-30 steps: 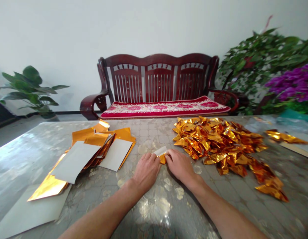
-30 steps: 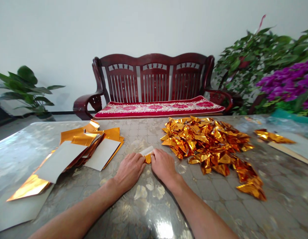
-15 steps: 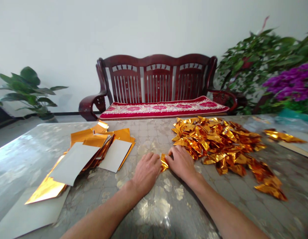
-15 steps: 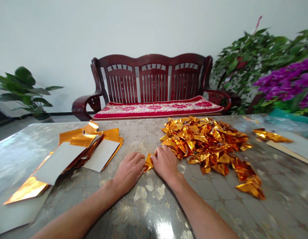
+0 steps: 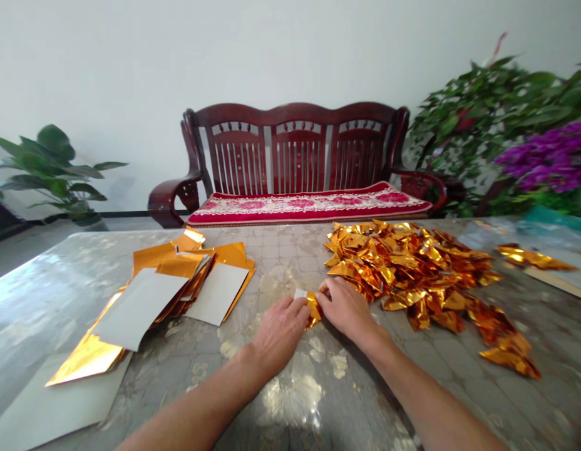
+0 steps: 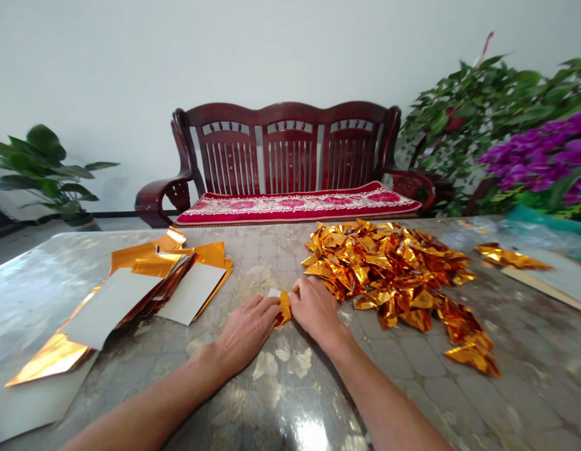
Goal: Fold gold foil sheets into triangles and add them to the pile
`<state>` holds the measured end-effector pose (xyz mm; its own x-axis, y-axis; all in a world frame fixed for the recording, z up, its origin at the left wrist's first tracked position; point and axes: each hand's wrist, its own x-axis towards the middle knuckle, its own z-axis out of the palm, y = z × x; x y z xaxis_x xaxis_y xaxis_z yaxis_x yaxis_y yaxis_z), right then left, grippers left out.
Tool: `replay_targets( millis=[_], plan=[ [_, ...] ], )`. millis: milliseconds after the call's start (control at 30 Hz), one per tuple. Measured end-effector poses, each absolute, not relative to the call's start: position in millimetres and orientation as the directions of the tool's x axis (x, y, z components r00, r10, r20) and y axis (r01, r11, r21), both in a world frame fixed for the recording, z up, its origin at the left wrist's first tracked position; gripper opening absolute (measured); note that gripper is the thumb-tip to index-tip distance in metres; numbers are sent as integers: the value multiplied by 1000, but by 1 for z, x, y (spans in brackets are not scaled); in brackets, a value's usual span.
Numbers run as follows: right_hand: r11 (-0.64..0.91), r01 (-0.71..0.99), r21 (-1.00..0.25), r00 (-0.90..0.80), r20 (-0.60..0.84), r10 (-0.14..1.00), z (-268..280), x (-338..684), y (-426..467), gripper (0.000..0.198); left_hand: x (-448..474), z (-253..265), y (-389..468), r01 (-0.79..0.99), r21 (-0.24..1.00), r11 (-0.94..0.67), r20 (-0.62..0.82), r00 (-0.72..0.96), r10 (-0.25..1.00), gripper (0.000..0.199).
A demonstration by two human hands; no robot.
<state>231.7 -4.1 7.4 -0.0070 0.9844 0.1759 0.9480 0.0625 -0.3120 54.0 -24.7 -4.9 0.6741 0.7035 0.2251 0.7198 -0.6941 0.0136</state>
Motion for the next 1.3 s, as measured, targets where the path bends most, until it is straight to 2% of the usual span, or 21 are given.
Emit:
replay_targets(
  millis=[233, 400, 500, 633, 900, 1100, 1300],
  plan=[
    [61, 966, -251, -17, 173, 985, 13, 227, -6, 11, 56, -8, -25, 702, -6, -712, 221, 695, 684, 7],
    [-13, 937, -349, 42, 76, 996, 15, 228, -2, 9, 59, -9, -30, 702, -16, -712, 213, 698, 684, 9],
    [-53, 903, -426, 61, 4, 998, 17, 230, 0, 19, 62, -10, -32, 707, -26, -706, 205, 696, 689, 10],
    [-60, 900, -431, 47, -41, 998, 19, 230, -1, 19, 63, -10, -33, 732, -13, -682, 222, 667, 711, 11],
    [-33, 928, -370, 65, 74, 995, 14, 223, -10, 14, 63, -3, -36, 790, 13, -613, 266, 588, 764, 13],
    [87, 942, -323, -16, 217, 976, 7, 218, -17, 10, 62, 2, -36, 789, 40, -613, 264, 584, 768, 19],
    [152, 959, -241, -82, 276, 958, 6, 216, -21, 12, 61, 3, -35, 808, 44, -588, 267, 558, 786, 18]
  ],
)
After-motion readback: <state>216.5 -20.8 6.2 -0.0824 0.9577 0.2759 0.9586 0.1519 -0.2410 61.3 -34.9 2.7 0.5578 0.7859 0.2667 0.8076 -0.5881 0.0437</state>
